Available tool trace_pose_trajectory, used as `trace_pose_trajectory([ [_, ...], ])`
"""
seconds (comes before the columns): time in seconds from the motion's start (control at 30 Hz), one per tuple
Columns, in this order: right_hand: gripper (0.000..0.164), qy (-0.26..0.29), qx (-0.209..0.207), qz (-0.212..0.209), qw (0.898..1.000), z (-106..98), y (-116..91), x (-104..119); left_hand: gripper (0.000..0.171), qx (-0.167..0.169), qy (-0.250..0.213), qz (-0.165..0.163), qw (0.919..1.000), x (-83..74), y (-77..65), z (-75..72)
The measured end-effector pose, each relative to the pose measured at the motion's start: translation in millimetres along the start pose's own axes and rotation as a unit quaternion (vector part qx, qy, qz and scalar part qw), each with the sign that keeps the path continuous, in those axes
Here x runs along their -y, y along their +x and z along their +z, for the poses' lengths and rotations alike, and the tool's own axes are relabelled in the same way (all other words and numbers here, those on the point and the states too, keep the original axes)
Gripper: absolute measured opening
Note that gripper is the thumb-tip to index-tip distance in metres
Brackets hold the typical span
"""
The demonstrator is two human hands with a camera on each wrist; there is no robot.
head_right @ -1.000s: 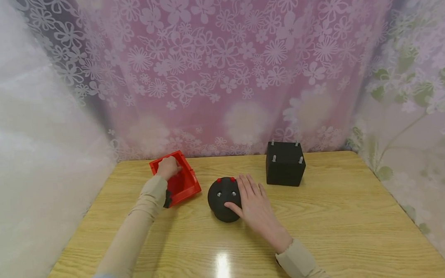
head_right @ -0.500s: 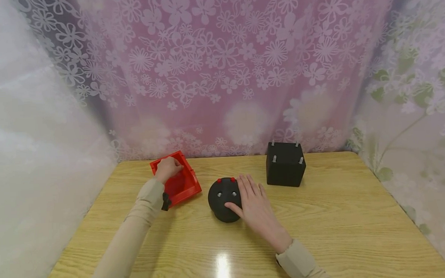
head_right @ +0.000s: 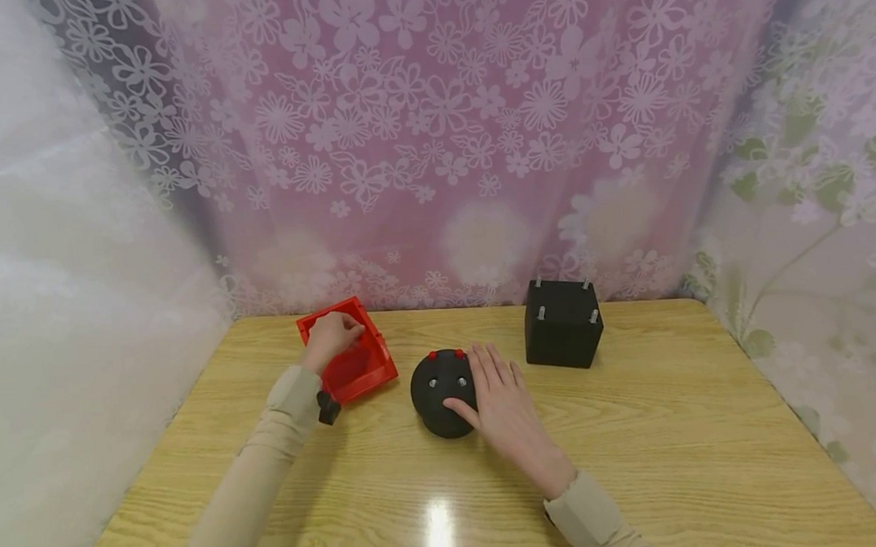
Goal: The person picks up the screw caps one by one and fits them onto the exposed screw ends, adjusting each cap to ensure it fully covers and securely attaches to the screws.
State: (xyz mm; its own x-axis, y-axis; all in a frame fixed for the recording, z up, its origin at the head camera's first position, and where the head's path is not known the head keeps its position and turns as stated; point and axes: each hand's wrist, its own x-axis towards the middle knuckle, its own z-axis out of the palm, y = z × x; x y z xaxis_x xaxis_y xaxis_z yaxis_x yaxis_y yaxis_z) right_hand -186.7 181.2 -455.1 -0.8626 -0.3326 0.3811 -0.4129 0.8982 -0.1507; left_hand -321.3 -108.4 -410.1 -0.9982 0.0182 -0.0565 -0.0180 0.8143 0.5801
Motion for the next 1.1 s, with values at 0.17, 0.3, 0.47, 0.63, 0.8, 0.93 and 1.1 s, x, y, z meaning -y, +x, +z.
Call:
trace_pose_trajectory([
  [0.17,0.09,-0.001,-0.007,-0.004,1.0,1,1,0,0.025,-0.012,-0.027,0.005,0.9995,2.1,-8.2,2.0],
  [0.3,0.091,-0.001,-0.002,-0.004,1.0,0,1,1,0.025,-0.02,-0.058,0.007,0.9981,5.1,-13.3,4.3],
  [0.47,0.091,0.0,-0.002,-0.003,1.0,1,1,0,0.026,-0.033,-0.096,0.019,0.9947,4.5,-20.1,6.5],
  [0.63,0.09,-0.002,-0.014,-0.007,1.0,1,1,0,0.026,-0.048,-0.117,0.033,0.9914,2.3,-26.5,11.5],
  [0.8,0.09,-0.003,-0.021,-0.01,1.0,1,2,1,0.024,-0.053,-0.147,0.04,0.9869,0.7,-33.3,18.9],
  [0.93,0.091,-0.004,-0.018,-0.009,1.0,1,2,1,0.023,-0.052,-0.179,0.044,0.9815,0.0,-40.0,25.3],
  [1.1,0.091,-0.005,-0.018,-0.009,1.0,1,1,1,0.022,-0.059,-0.209,0.049,0.975,-1.5,-45.9,33.7],
])
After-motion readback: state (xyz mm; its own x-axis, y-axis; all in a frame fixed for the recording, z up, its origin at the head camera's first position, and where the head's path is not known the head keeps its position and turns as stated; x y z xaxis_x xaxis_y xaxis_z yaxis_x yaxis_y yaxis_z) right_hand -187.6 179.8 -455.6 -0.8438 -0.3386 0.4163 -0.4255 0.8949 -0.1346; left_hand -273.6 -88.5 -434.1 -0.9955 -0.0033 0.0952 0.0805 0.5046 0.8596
